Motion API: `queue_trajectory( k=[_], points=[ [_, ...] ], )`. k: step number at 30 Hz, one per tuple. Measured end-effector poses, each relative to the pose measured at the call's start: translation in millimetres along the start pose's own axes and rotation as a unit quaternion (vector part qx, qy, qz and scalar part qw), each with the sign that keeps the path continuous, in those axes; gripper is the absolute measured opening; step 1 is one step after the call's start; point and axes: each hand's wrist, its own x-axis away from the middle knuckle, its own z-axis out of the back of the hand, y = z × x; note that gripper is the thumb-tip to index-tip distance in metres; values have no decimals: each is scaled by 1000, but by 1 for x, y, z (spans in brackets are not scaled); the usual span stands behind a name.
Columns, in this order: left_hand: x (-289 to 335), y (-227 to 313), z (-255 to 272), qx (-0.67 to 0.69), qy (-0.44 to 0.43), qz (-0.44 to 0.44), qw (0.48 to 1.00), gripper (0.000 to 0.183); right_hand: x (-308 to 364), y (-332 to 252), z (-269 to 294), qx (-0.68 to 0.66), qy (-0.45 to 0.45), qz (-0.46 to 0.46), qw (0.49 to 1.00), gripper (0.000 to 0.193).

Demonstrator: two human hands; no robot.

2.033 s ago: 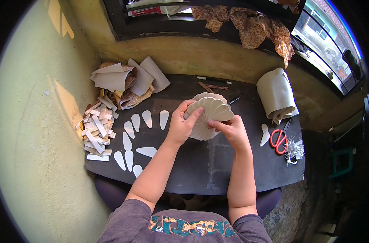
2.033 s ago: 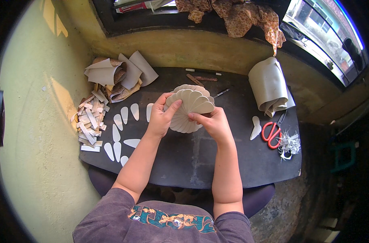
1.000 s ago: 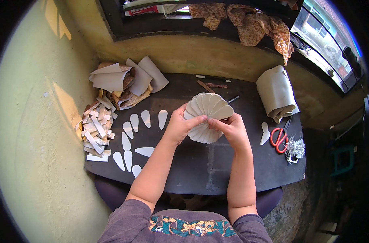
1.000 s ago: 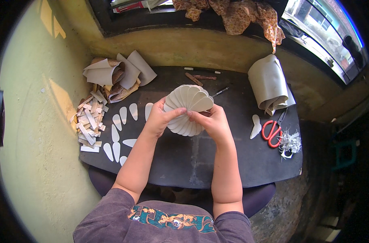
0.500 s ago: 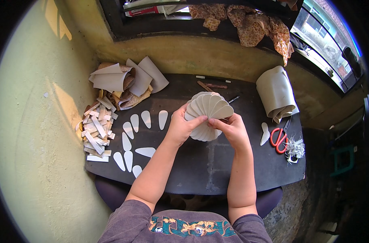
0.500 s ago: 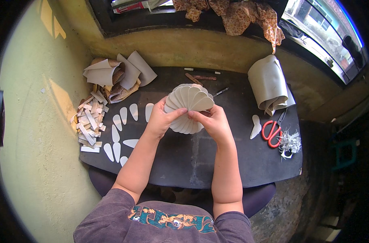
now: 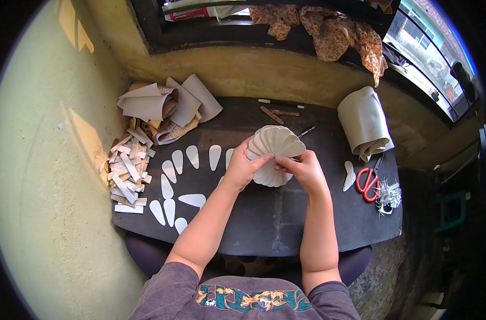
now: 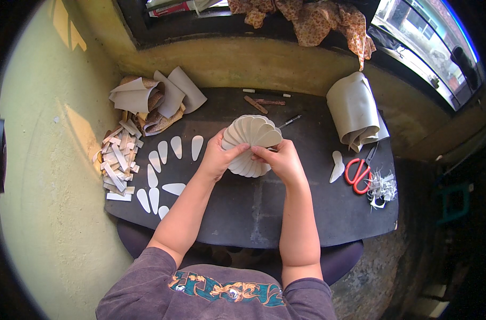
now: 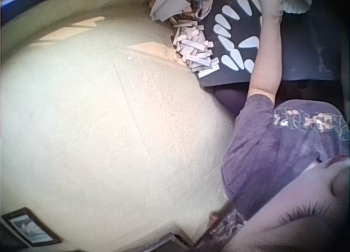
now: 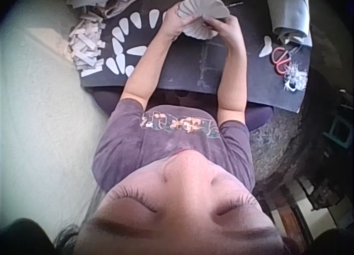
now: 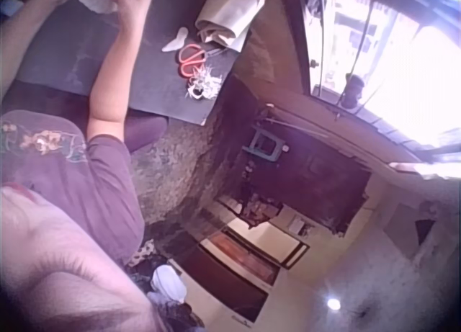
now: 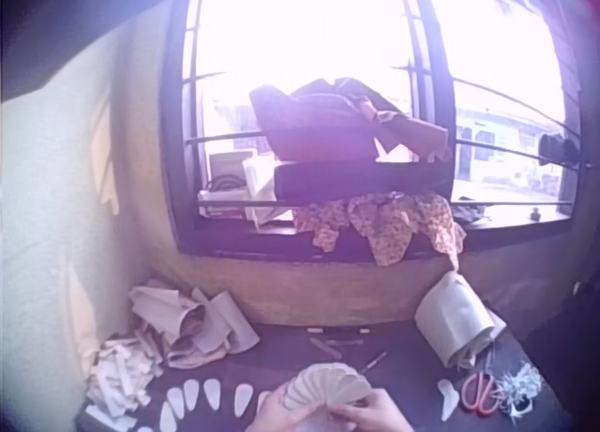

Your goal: The person assembles white, petal-shaped paper cutouts into a fan-like structure by hand. They pick up individual cutouts from the table, align them, and press them together to form a layered, circular shape.

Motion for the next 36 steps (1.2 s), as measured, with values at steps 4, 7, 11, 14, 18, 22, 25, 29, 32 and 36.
queue_trajectory(
  k=[4,7,11,14,18,22,25,29,32,36],
  points=[
    [0,2,0,6,-9,-6,1000,41,0,3,0,-4,-3,13,1000,18],
    [0,0,3,-1,-11,-2,1000,41,-2,6,-1,-7,-3,13,1000,18],
    [1,4,2,-12,-13,2,1000,42,-2,7,-1,-2,-2,22,1000,18],
    [-1,2,4,-25,-8,11,1000,43,-3,5,-2,11,-3,22,1000,20],
    [-2,6,-1,-28,-9,18,999,44,0,1,2,-6,-18,19,1000,23],
    [-3,1,5,-3,5,38,999,43,0,0,-1,-30,-25,8,999,22],
    [-4,3,9,31,4,48,998,43,5,-7,-3,-57,2,30,998,18],
    [-4,12,15,124,-3,67,990,44,1,-5,18,-43,151,177,972,17],
    [-1,24,16,162,-5,92,982,44,-4,-3,30,-30,251,238,938,22],
    [1,28,17,171,-10,101,980,47,0,-2,28,-82,32,19,996,46]
  ],
)
